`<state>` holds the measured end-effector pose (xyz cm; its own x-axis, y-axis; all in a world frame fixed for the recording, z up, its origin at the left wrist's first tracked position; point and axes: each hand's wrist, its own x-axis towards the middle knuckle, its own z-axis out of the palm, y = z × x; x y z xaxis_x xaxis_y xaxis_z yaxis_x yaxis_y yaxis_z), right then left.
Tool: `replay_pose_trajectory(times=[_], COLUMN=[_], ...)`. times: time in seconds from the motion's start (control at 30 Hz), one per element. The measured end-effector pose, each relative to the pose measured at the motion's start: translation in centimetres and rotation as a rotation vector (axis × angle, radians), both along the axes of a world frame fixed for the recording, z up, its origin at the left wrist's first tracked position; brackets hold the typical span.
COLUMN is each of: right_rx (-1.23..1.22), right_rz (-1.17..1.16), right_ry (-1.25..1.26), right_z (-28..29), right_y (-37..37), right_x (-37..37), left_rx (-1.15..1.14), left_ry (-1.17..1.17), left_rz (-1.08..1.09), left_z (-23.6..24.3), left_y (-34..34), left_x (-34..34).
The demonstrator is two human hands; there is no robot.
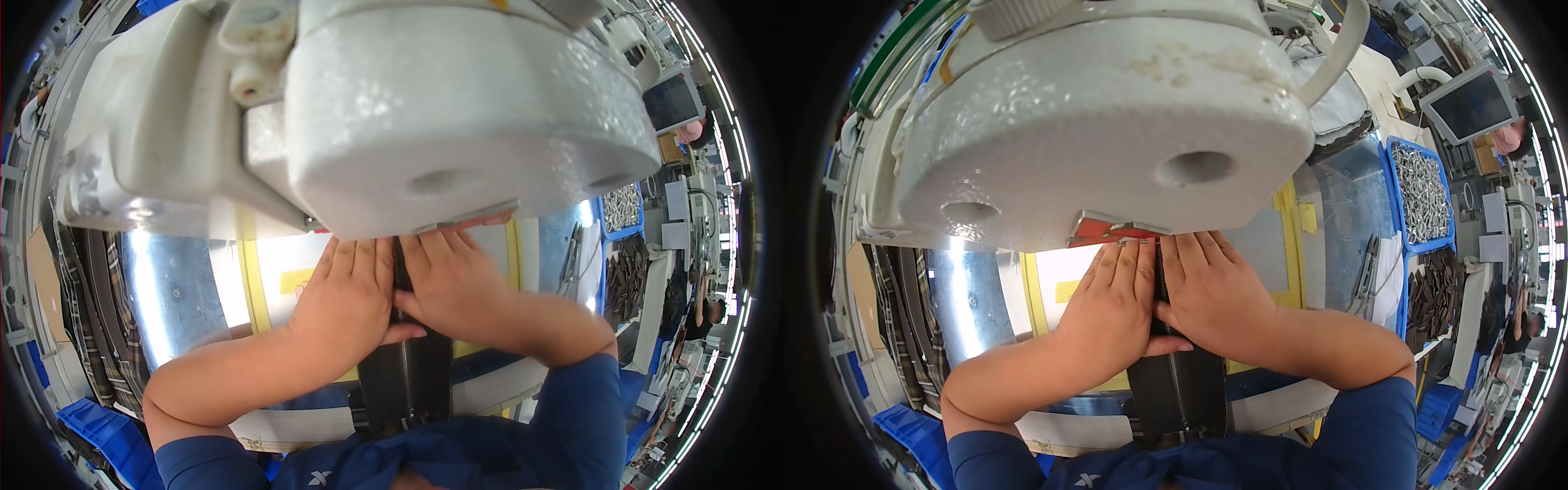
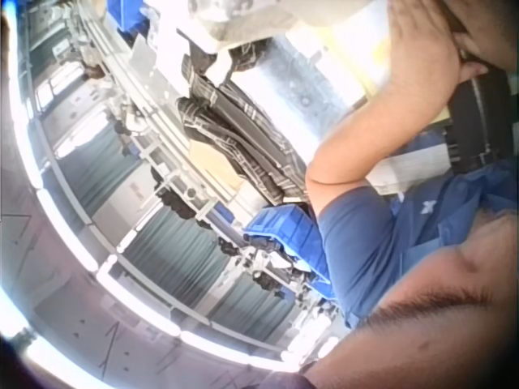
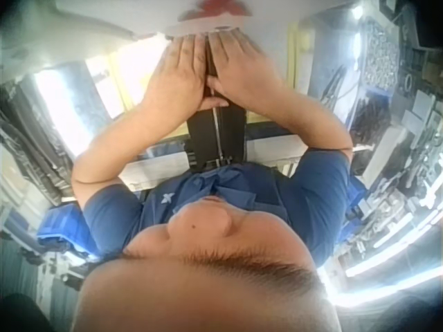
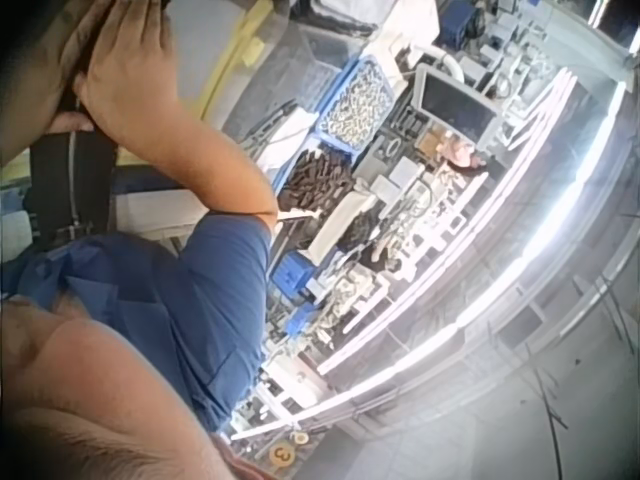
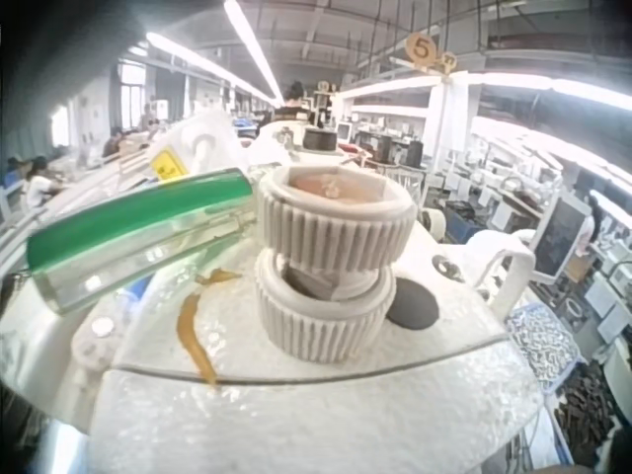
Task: The person operates an industrial sewing machine to stitch a zipper onto a black fabric pouch. They align the zipper, sew along the edge, and then attach a plaid fabric flap to the pouch. The person repeats this process for multiple pouches, handling them one at a time.
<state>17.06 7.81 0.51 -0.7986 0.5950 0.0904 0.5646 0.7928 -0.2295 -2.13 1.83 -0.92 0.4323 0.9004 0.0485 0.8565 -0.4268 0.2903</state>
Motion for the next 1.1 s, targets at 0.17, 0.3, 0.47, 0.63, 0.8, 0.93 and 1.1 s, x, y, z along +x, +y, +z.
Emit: replay_pose_trajectory(times=[0.17, 0.3, 0.47, 0.63, 0.8, 0.93, 1.1], right_rx=[-0.009, 0.031, 0.057, 0.067, 0.044, 0.047, 0.055], right_rz=[0.002, 0.005, 0.012, 0.01, -0.005, -0.002, -0.019], right_ry=[-0.013, 0.02, 0.018, 0.03, 0.008, 0.007, 0.034], right_z=[0.4, 0.5, 0.4, 0.3, 0.4, 0.5, 0.3], right_y=[0.3, 0.5, 0.6, 0.7, 0.6, 0.7, 0.6], right_x=[-0.1, -0.2, -0.1, -0.1, 0.0, 0.0, -0.1], left_rx=[0.05, 0.092, 0.117, 0.117, 0.065, 0.042, 0.047], left_ry=[-0.006, -0.029, -0.075, -0.056, -0.061, -0.06, -0.08], left_rz=[-0.027, -0.011, -0.023, -0.034, -0.03, -0.026, -0.034], left_z=[-0.4, 0.3, 0.8, 0.6, 0.7, 0.8, 0.7], left_y=[0.4, 0.6, 1.5, 1.7, 1.7, 1.7, 1.8], left_x=[-0.1, -0.1, -0.5, -0.6, -0.5, -0.4, -0.5])
